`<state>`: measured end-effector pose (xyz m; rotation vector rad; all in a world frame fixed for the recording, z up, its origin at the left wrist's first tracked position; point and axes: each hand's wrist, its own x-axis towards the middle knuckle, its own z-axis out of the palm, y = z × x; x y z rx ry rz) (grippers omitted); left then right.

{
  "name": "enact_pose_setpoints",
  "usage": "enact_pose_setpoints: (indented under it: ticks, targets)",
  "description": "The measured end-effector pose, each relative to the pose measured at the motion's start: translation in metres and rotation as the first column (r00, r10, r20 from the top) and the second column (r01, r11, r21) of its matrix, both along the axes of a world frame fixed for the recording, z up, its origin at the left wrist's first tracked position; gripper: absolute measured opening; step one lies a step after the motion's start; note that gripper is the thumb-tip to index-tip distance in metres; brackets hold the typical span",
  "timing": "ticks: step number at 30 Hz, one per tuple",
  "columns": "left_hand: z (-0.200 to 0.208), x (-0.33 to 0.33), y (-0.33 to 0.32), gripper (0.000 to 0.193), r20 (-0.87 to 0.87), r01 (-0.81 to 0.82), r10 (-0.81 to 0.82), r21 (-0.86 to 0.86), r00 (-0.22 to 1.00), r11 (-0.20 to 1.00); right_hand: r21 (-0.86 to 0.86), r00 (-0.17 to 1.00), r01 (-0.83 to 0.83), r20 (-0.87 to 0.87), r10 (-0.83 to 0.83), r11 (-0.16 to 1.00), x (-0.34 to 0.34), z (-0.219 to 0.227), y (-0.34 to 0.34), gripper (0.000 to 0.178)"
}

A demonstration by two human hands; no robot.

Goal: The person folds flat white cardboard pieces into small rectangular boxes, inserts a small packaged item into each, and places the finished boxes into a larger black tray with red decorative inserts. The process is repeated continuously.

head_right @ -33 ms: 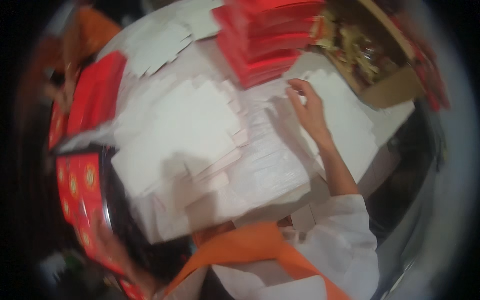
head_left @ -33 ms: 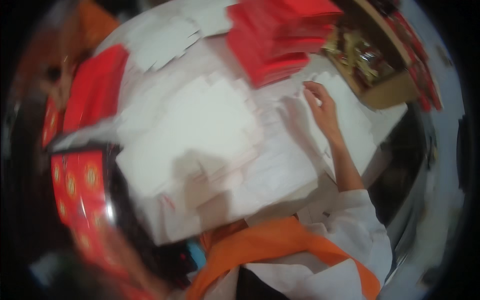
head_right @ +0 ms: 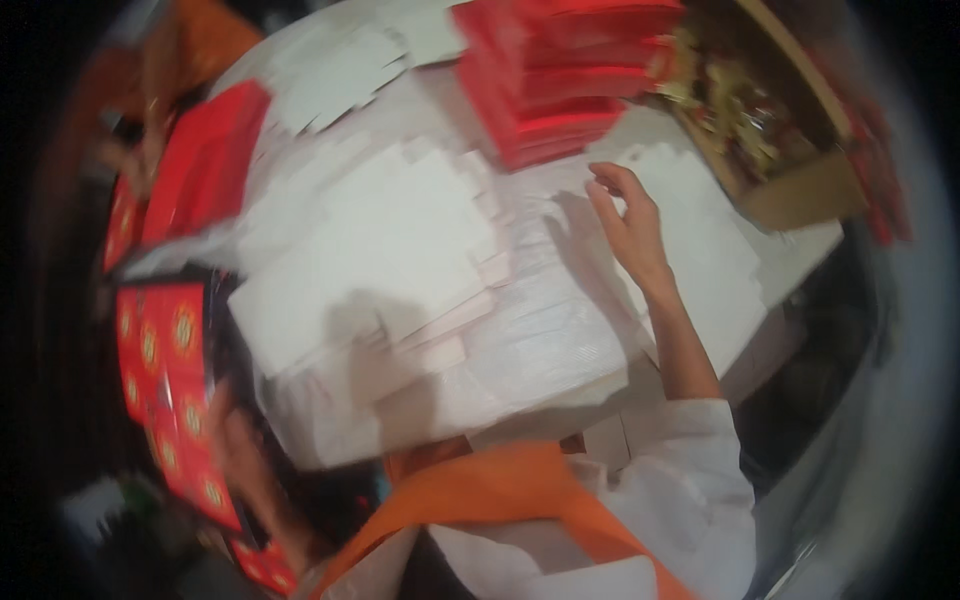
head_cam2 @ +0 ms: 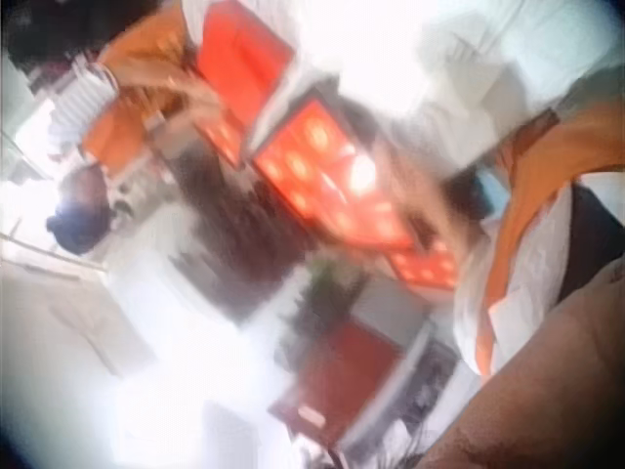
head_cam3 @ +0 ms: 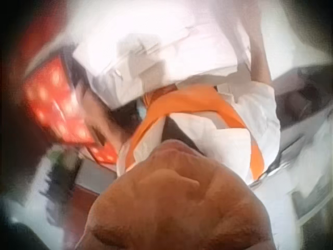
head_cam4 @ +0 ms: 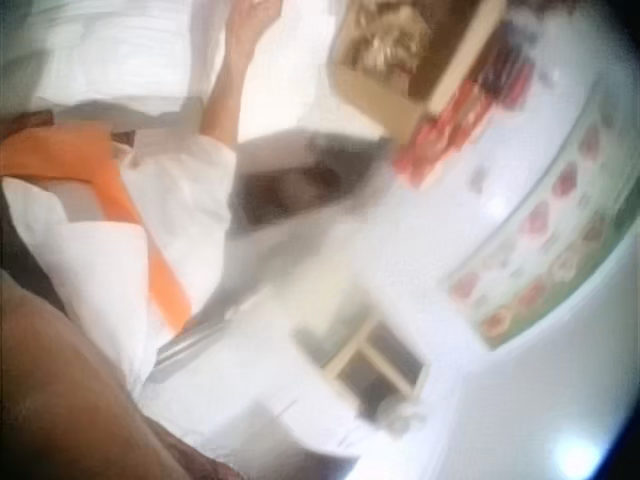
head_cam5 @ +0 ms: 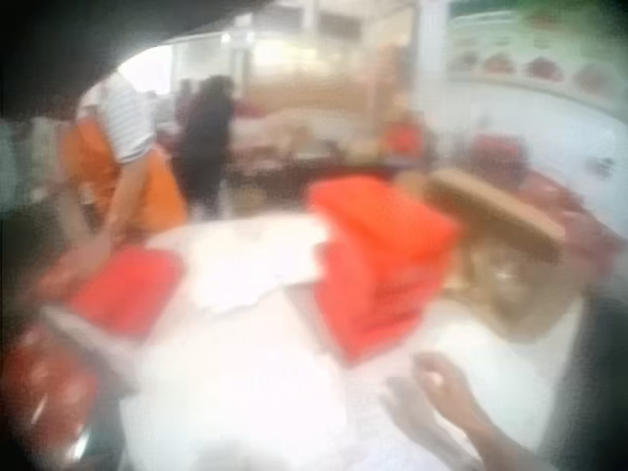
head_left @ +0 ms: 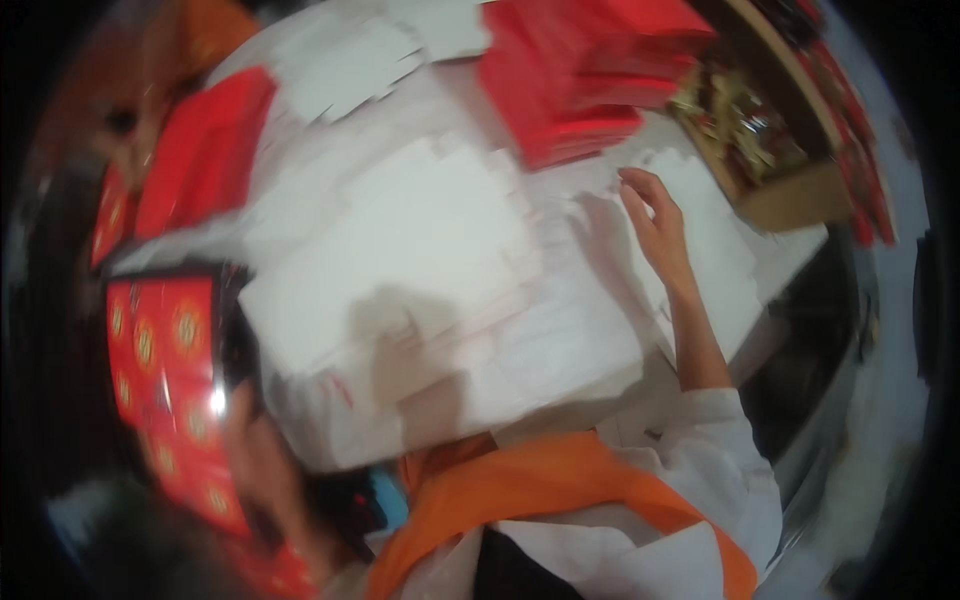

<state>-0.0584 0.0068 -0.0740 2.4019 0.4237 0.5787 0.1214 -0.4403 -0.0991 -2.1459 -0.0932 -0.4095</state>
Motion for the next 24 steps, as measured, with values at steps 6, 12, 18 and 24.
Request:
enact_pose_setpoints:
  ticks: [6, 12, 18, 24]
  targets:
    - [-0.089, 0.060, -0.041, 0.057, 0.030, -0.033, 0.026, 0.278, 0.999, 0.960, -0.110, 0.948, -0.307, -0.128, 0.293, 0.945, -0.006, -0.036, 0.066, 0.047]
    - [-0.089, 0.078, -0.042, 0.059, -0.071, -0.230, 0.232, 0.031, 0.970, 0.973, -0.236, 0.950, -0.304, -0.143, 0.276, 0.923, 0.015, -0.057, 0.084, 0.053]
    - [-0.101, 0.084, -0.053, 0.051, 0.025, -0.211, 0.217, 0.375, 0.976, 0.903, -0.165, 0.940, -0.305, -0.210, 0.268, 0.938, 0.009, -0.057, 0.083, 0.054]
    - [-0.086, 0.087, -0.050, 0.038, 0.046, -0.152, 0.149, 0.489, 0.988, 0.859, -0.172, 0.943, -0.296, -0.209, 0.258, 0.940, 0.009, -0.059, 0.081, 0.054]
